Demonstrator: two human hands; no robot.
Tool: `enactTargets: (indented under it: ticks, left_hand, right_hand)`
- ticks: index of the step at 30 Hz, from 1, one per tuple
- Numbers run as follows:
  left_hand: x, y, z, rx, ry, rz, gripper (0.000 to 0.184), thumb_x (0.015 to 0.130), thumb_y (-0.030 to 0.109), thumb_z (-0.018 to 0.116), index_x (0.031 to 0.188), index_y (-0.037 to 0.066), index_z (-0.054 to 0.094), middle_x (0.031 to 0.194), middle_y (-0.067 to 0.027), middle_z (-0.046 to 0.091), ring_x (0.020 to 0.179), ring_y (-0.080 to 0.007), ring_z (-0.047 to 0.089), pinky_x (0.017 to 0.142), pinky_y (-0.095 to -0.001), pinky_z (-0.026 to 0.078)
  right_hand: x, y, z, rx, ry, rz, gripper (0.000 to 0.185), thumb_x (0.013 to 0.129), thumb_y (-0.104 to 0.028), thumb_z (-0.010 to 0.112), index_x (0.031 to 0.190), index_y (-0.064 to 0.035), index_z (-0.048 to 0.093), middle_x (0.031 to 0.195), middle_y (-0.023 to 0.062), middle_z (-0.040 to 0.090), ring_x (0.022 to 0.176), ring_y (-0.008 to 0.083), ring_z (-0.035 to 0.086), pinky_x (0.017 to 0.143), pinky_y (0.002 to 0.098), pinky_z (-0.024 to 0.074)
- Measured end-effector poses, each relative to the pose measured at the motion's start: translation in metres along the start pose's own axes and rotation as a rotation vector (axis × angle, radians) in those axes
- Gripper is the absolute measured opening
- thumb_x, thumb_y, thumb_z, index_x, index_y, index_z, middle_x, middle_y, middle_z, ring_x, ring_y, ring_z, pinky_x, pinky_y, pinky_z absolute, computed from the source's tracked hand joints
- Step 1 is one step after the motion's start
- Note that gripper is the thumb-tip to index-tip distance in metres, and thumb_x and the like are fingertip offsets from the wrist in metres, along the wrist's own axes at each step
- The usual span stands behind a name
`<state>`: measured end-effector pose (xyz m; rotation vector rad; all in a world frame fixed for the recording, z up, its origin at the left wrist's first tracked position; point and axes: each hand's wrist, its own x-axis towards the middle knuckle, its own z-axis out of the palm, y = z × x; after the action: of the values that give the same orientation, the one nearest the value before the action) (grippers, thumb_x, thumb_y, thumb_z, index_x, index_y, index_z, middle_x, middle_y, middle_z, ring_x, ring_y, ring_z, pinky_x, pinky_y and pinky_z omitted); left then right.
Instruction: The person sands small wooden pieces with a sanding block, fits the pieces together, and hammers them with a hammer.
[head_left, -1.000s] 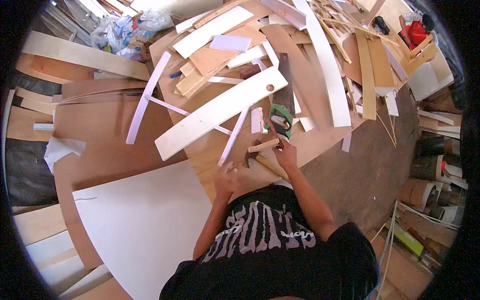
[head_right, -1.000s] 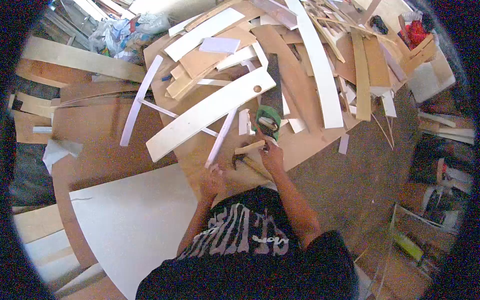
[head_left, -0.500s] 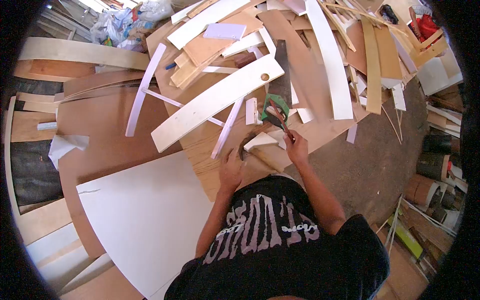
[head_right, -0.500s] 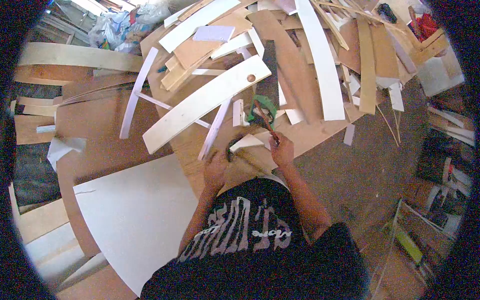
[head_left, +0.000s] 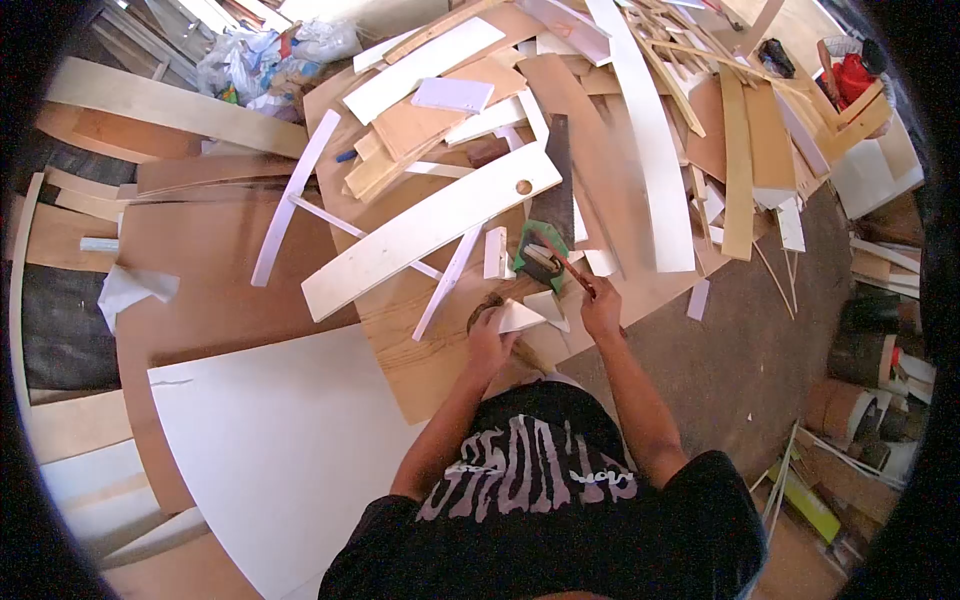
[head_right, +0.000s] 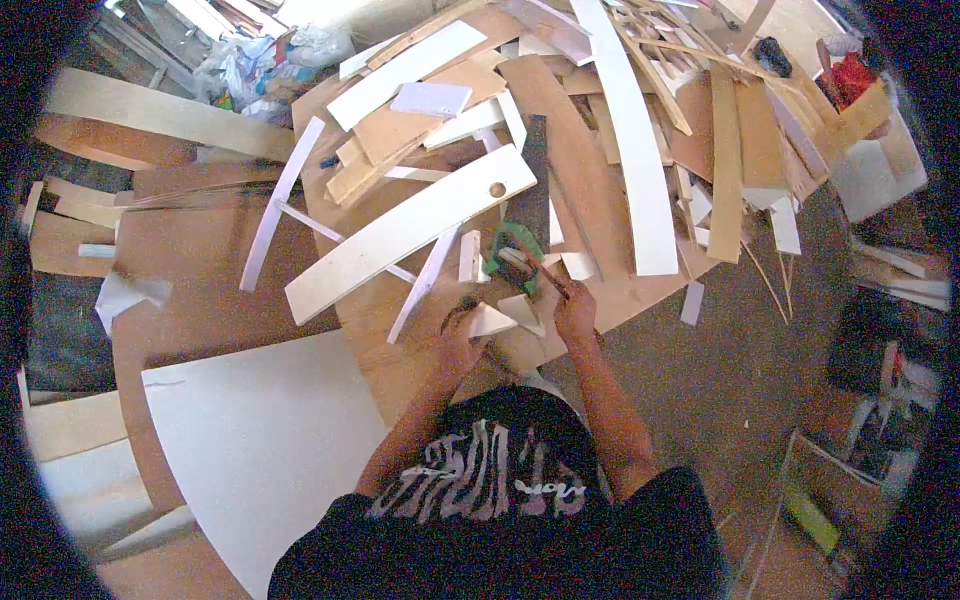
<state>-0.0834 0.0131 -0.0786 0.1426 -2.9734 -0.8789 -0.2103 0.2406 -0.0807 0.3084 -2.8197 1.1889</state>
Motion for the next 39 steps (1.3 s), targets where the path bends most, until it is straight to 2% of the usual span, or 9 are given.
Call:
enactTargets:
  ticks: [2, 8, 13, 16, 20, 26, 29, 33, 39]
  left_hand:
    - [-0.016, -0.006, 0.0, -0.401, 0.234, -0.124, 0.069, 0.078, 0.022, 0.08, 0.137, 0.001, 0.05, 0.121, -0.02, 0.061, 0.121, -0.0311, 0.054, 0.103, -0.0416, 0.044]
    - [-0.067, 0.002, -0.067, -0.922, 0.161, -0.819, 0.069, 0.074, 0.016, 0.084, 0.131, -0.003, 0.05, 0.117, -0.0133, 0.061, 0.103, -0.0271, 0.062, 0.092, -0.0366, 0.051]
    - [-0.06, 0.002, -0.097, -0.509, 0.424, -0.535, 0.078, 0.069, 0.012, 0.089, 0.129, 0.001, 0.041, 0.11, -0.0128, 0.059, 0.099, -0.0235, 0.062, 0.092, -0.0346, 0.051]
    - [-0.038, 0.003, -0.109, -0.977, 0.373, -0.771, 0.086, 0.069, 0.011, 0.089, 0.132, 0.001, 0.031, 0.109, -0.0149, 0.059, 0.097, -0.0228, 0.063, 0.086, -0.0332, 0.053]
    - [-0.022, -0.006, -0.117, -0.887, 0.444, -0.619, 0.082, 0.072, 0.007, 0.087, 0.13, 0.002, 0.029, 0.107, -0.0158, 0.061, 0.084, -0.02, 0.065, 0.069, -0.0304, 0.056]
    - [-0.007, -0.001, -0.155, -1.091, 0.417, -0.688, 0.067, 0.081, 0.0, 0.077, 0.126, 0.003, 0.028, 0.1, -0.0155, 0.063, 0.077, -0.0201, 0.066, 0.066, -0.0305, 0.056]
    - [-0.003, -0.014, -0.15, -1.095, 0.393, -0.713, 0.061, 0.084, -0.002, 0.074, 0.125, 0.004, 0.029, 0.099, -0.0153, 0.063, 0.078, -0.0207, 0.066, 0.066, -0.0306, 0.056]
    - [-0.001, -0.025, -0.143, -1.162, 0.41, -0.787, 0.044, 0.088, 0.007, 0.071, 0.12, 0.003, 0.04, 0.102, -0.0137, 0.063, 0.083, -0.0208, 0.066, 0.07, -0.0312, 0.056]
    - [0.008, -0.026, -0.142, -1.534, 0.499, -0.841, 0.037, 0.09, 0.013, 0.063, 0.121, 0.001, 0.048, 0.11, -0.0134, 0.062, 0.096, -0.0212, 0.063, 0.083, -0.0336, 0.053]
  right_hand:
    - [0.003, 0.0, 0.007, 0.03, 0.007, 0.003, 0.04, 0.077, 0.005, 0.065, 0.116, -0.0057, 0.066, 0.104, 0.0195, 0.066, 0.098, 0.0382, 0.065, 0.085, 0.0438, 0.053]
    - [0.018, -0.047, 0.019, -0.041, 0.19, -0.143, 0.034, 0.081, 0.0, 0.066, 0.114, -0.0063, 0.067, 0.109, 0.017, 0.067, 0.105, 0.0339, 0.065, 0.087, 0.0419, 0.054]
    - [0.068, -0.087, 0.05, 0.345, 0.032, -0.016, 0.029, 0.088, -0.01, 0.07, 0.115, -0.0035, 0.067, 0.107, 0.016, 0.069, 0.094, 0.0285, 0.069, 0.083, 0.0372, 0.055]
    - [0.137, -0.126, 0.057, 0.349, 0.079, -0.191, 0.031, 0.089, -0.014, 0.07, 0.117, -0.0019, 0.066, 0.103, 0.0151, 0.071, 0.087, 0.0277, 0.07, 0.078, 0.0373, 0.0558]
    - [0.251, -0.149, 0.087, 0.154, 0.149, -0.302, 0.033, 0.088, -0.02, 0.072, 0.116, -0.0032, 0.065, 0.103, 0.018, 0.07, 0.087, 0.0317, 0.069, 0.078, 0.041, 0.0555]
    - [0.361, -0.104, 0.165, -0.674, -0.467, -0.485, 0.042, 0.088, -0.024, 0.063, 0.127, -0.0082, 0.061, 0.118, 0.0192, 0.065, 0.116, 0.0358, 0.061, 0.098, 0.0496, 0.0508]
    - [0.362, -0.103, 0.172, -0.641, -0.581, -0.333, 0.044, 0.087, -0.025, 0.065, 0.126, -0.0056, 0.061, 0.12, 0.0183, 0.064, 0.117, 0.0371, 0.061, 0.1, 0.0497, 0.0506]
    - [0.374, -0.109, 0.176, -0.817, -0.73, -0.229, 0.072, 0.066, -0.038, 0.085, 0.126, -0.0055, 0.061, 0.131, 0.0198, 0.059, 0.121, 0.0357, 0.058, 0.099, 0.0439, 0.0518]
    - [0.316, -0.145, 0.111, -0.253, -0.225, -0.565, 0.044, 0.078, -0.026, 0.077, 0.104, 0.0017, 0.057, 0.101, 0.024, 0.065, 0.09, 0.0431, 0.064, 0.085, 0.0496, 0.0521]
